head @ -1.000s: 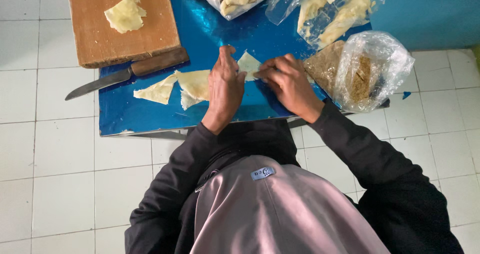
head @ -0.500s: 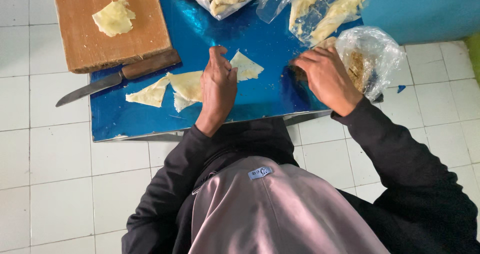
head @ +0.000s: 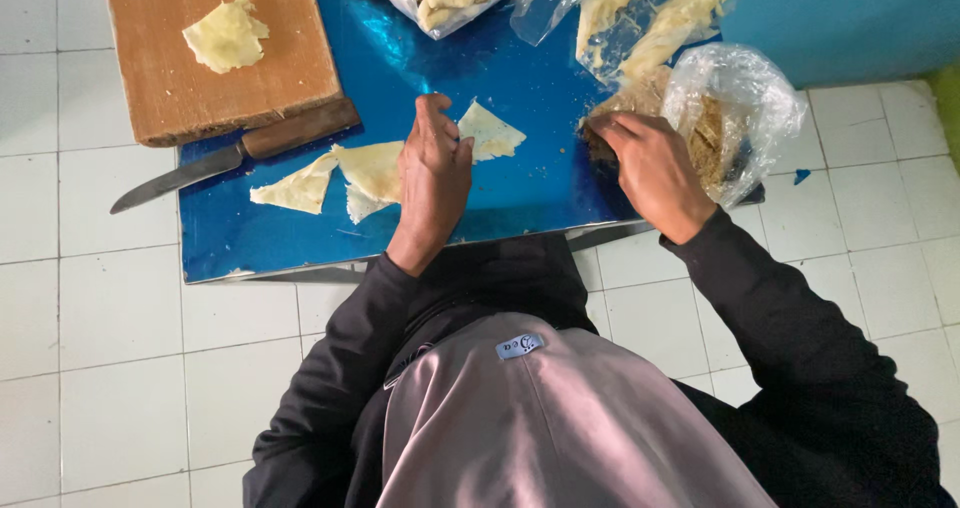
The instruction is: The person folds triangular pastry wrappers around a portion of brown filling, pinching the edges closed by hand to form filled pastries, and places the finished pastries into a plastic bag on the table. They repeat this cycle, taking new wrappers and pinching them shut one at a time.
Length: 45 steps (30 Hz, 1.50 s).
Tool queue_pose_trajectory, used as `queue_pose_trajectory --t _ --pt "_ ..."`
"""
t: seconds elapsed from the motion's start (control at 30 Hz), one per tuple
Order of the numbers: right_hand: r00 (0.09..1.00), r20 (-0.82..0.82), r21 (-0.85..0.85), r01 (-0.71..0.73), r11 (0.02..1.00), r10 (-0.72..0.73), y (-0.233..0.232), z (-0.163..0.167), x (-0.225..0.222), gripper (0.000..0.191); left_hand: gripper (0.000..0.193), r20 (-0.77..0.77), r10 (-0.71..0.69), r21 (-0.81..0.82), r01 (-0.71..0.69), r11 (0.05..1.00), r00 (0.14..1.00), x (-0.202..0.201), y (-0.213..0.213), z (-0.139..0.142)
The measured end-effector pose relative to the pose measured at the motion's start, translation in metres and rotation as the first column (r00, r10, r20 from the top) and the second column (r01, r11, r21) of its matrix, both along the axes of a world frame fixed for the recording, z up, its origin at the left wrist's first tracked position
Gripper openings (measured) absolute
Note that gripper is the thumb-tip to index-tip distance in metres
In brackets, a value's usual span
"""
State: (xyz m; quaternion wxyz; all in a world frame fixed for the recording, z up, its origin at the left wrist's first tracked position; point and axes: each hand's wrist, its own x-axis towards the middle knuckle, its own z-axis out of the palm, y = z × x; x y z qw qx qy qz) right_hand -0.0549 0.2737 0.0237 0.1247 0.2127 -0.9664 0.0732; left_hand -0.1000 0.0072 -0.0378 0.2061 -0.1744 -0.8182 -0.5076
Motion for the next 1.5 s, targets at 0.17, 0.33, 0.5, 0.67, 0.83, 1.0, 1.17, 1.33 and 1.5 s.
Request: queue_pose_trajectory --t 0.17,0.33,0.5,0.67,0.83,1.0,1.17,1.33,1.5 --pt "0.987 -0.070 -0.058 -0.148 0.987 0.144 0.003 0.002 -0.007 0.052 0.052 -0.003 -0.010 0.013 0.011 1.000 1.000 0.002 0.000 0.001" --pt "0.998 0.001 0.020 0.066 0.998 -0.066 -0.001 -0.006 0.009 0.039 0.051 0.002 0.003 0.012 -0.003 1.000 1.000 0.000 0.000 0.001" --pt "0.997 -0.039 0.034 0.064 0.997 -0.063 -0.005 -0.013 0.018 0.046 0.052 -0.006 0.003 0.002 -0.003 1.000 1.000 -0.002 -0.001 -0.001" --pt "0.996 -0.051 -0.069 0.070 0.995 -0.074 -0.014 -0.015 0.010 0.052 0.051 -0.026 -0.011 0.006 0.011 1.000 1.000 -0.003 -0.002 -0.002" --pt "0.995 0.072 -0.213 0.081 0.974 -0.068 -0.014 -0.006 -0.001 0.042 0.051 -0.060 -0.014 0.015 0.015 1.000 0.998 -0.002 -0.004 -0.002" --pt "0.994 0.007 -0.197 -0.106 0.975 0.109 -0.013 0.006 -0.003 0.038 0.049 -0.041 -0.026 0.016 0.027 1.000 0.999 -0.002 -0.004 -0.003" --pt "0.996 0.025 -0.218 -0.077 0.973 0.084 -0.016 0.005 0.007 0.030 0.049 -0.059 -0.039 0.054 0.042 0.998 0.997 -0.004 -0.005 -0.005" --pt "1.000 0.012 -0.220 -0.013 0.976 0.016 -0.016 -0.009 0.006 0.019 0.049 -0.030 -0.040 0.069 0.042 0.997 0.999 -0.005 -0.006 -0.009" --pt "1.000 -0.008 -0.158 0.014 0.987 -0.015 -0.018 -0.015 0.001 0.014 0.050 0.022 -0.032 0.078 0.030 0.997 0.999 -0.003 -0.006 -0.009"
